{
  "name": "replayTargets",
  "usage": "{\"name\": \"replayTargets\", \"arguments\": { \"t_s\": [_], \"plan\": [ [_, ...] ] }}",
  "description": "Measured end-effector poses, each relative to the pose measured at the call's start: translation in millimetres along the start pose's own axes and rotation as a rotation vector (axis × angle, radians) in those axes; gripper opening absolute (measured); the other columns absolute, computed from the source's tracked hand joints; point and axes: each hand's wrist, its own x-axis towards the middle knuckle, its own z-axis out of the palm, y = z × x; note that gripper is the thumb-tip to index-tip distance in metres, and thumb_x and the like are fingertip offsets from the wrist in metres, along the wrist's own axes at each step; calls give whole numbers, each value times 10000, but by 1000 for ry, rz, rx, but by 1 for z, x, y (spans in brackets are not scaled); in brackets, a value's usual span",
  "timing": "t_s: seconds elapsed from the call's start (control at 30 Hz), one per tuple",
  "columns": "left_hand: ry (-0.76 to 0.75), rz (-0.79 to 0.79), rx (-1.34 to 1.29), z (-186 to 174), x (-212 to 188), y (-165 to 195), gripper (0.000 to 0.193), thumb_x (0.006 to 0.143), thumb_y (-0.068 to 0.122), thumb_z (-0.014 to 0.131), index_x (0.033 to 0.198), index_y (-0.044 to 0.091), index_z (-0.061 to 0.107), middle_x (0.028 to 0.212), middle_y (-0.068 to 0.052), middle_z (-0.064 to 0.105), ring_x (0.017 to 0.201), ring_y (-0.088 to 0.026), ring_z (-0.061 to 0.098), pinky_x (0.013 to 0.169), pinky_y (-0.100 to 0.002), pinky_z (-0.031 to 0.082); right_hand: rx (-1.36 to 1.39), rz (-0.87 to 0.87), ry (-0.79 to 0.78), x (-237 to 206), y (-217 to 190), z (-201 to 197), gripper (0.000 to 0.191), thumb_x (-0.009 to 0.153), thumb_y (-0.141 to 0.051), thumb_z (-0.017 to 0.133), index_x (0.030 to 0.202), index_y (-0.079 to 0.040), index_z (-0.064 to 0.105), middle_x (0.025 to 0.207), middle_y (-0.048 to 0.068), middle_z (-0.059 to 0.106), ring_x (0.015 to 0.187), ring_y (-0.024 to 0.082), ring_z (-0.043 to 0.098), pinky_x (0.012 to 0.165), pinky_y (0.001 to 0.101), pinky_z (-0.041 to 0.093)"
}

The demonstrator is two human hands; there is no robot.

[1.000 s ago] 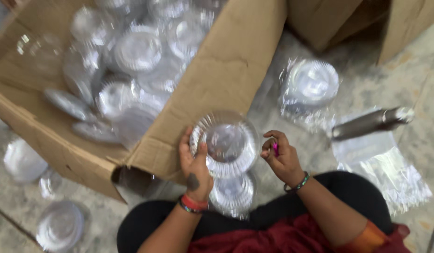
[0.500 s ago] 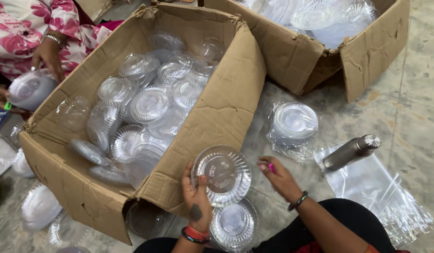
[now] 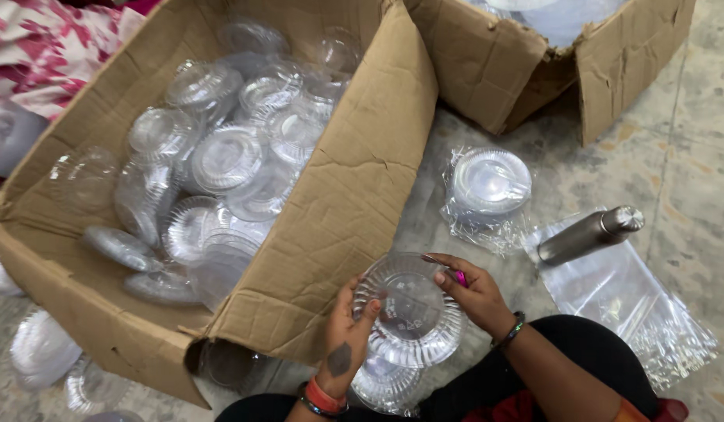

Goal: The person sits on the floor and repeatedly picks up clear plastic plates, wraps each one in a plastic bag, and places the wrapped plates into a cardboard box. The person uses a pink utility knife to cut open the packaging and handles the plates and bags by hand.

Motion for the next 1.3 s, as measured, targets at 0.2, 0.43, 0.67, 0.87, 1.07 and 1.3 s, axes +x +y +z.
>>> {"name": "replayTargets", "arguments": {
  "t_s": [0.2,0.43,0.67,0.87,1.07,1.3],
  "plan": [
    [214,31,-250,0,7,0,539,957,38,613,1469,-7,452,1324,-116,640,1169,-186,609,1009,-317,491,92,-73,-108,-6,-7,12,608,999,-242,614,1542,-55,413,768,-68,517,604,24,485,539,189,421],
    [156,-106,-345,0,5,30,564,910,-4,645,1432,15,433,1243,-138,653,1074,-203,638,910,-342,540,39,-21,-3,-7,-6,16,529,1032,-202,609,1510,1,512,756,-61,518,574,16,430,520,184,372],
    [122,-71,-302,5,-9,50,432,1009,83,660,1391,-41,499,1192,-136,662,1030,-207,661,875,-353,570,252,-18,6,-23,6,-2,551,1024,-333,641,1409,54,565,986,27,709,672,55,574,576,217,466],
    [-49,-166,-657,2,-11,48,387,1024,100,621,1374,31,473,1260,-218,659,1157,-377,684,942,-479,611,447,-268,7,-23,-7,-2,640,1084,-438,628,1428,97,556,881,27,674,651,46,555,566,188,428],
    [-158,-190,-781,1,-12,46,259,1065,148,602,1265,75,454,1391,-246,589,1302,-453,613,1013,-563,583,347,-305,163,-29,-14,-5,551,1108,-403,611,1366,82,569,905,57,645,621,37,453,530,187,348],
    [-226,-146,-751,0,-13,47,295,1056,157,624,1299,81,474,1460,-280,530,1349,-467,569,1077,-584,539,231,-339,258,-37,-18,-1,438,1134,-351,618,1300,54,585,728,71,608,551,77,474,538,220,380]
  ]
}}
